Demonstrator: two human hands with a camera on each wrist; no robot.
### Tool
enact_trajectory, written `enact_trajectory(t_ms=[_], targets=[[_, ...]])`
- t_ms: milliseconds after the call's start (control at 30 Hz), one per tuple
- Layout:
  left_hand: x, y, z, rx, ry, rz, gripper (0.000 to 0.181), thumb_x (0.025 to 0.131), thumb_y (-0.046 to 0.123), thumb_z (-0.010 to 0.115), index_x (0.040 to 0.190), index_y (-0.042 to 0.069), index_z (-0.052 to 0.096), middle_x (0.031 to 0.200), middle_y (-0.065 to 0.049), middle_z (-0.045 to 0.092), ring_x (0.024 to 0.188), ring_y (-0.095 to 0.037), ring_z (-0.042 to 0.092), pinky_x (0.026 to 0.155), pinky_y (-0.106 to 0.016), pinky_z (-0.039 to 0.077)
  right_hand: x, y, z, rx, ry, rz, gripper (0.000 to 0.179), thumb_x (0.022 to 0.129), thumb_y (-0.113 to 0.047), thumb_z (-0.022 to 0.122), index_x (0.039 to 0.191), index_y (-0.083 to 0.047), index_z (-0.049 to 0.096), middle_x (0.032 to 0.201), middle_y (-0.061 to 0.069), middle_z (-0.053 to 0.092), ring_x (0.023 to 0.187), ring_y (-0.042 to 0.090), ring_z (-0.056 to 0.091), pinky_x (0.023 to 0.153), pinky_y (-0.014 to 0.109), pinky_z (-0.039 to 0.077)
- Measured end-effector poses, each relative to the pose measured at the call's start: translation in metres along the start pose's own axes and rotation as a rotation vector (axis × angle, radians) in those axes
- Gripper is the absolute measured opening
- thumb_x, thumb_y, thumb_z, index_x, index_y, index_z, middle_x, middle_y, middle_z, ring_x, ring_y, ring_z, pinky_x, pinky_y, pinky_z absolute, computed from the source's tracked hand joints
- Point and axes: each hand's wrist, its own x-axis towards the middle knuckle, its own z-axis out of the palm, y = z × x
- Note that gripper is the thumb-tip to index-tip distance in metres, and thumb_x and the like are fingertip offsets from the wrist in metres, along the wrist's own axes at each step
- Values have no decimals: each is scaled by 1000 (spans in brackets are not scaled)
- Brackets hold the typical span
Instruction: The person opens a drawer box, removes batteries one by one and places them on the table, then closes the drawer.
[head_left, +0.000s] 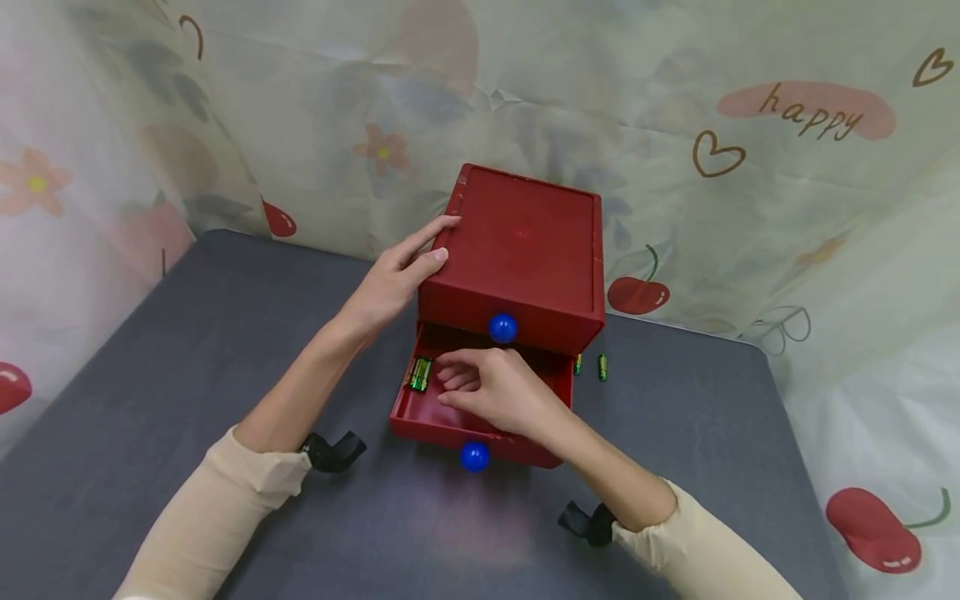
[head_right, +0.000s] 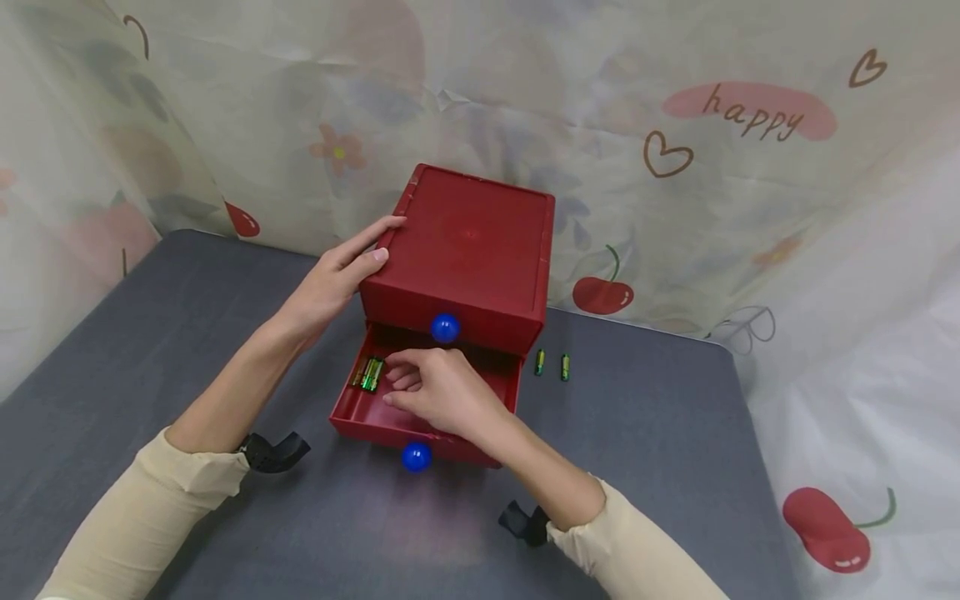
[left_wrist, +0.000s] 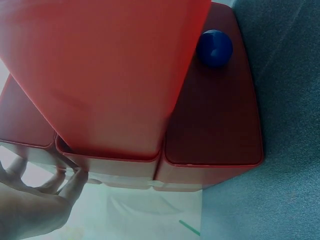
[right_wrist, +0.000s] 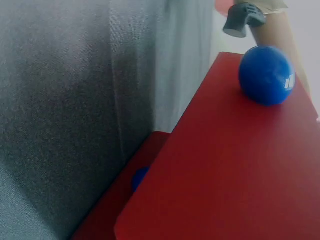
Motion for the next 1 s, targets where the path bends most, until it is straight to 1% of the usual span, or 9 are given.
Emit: enact_trajectory(t_ms=[133, 267, 533, 733, 867, 1000], targets=[[-1, 0, 0, 7, -1, -1, 47, 98, 24, 42, 143, 20, 31, 147, 6, 25, 135, -7, 15, 105, -37, 22, 5, 2, 2, -27, -28, 20, 43, 79, -22, 71, 118, -7, 60, 98, 0, 66, 83, 5, 62, 75, 20, 49], [-1, -1, 0, 7, 1, -5, 47, 98, 24, 42, 143, 20, 31, 147, 6, 26, 135, -7, 15, 105, -36, 22, 10, 4, 3, -54, -33, 31, 44, 79, -23, 72, 118, -7, 59, 97, 0, 65, 83, 5, 61, 75, 19, 48], [1, 1, -1, 12, 7, -8, 47, 97, 25, 43, 143, 21, 32, 146, 7, 27, 135, -6, 16, 105, -35, 22, 20, 8, 6, -68, -15, 30, 42, 77, -25, 73, 112, -6, 61, 87, -4, 64, 76, 3, 59, 70, 16, 47], [1, 1, 0, 22, 9, -6, 47, 97, 26, 43, 143, 22, 32, 146, 7, 27, 134, -6, 16, 106, -36, 20, 24, 10, 7, -73, -3, 41, 40, 75, -29, 75, 107, -9, 63, 81, -7, 62, 71, 2, 58, 66, 16, 47], [1, 1, 0, 24, 7, -7, 47, 98, 26, 42, 143, 22, 32, 146, 7, 26, 135, -6, 15, 106, -36, 20, 27, 11, 10, -70, -8, 46, 41, 73, -27, 77, 106, -7, 62, 79, -5, 62, 69, 2, 58, 64, 16, 47], [0, 1, 0, 32, 9, -15, 47, 98, 27, 41, 143, 22, 31, 147, 8, 26, 135, -6, 15, 106, -36, 19, 30, 12, 14, -103, -1, 37, 42, 73, -28, 77, 105, -7, 61, 79, -4, 62, 68, 2, 57, 62, 15, 47]])
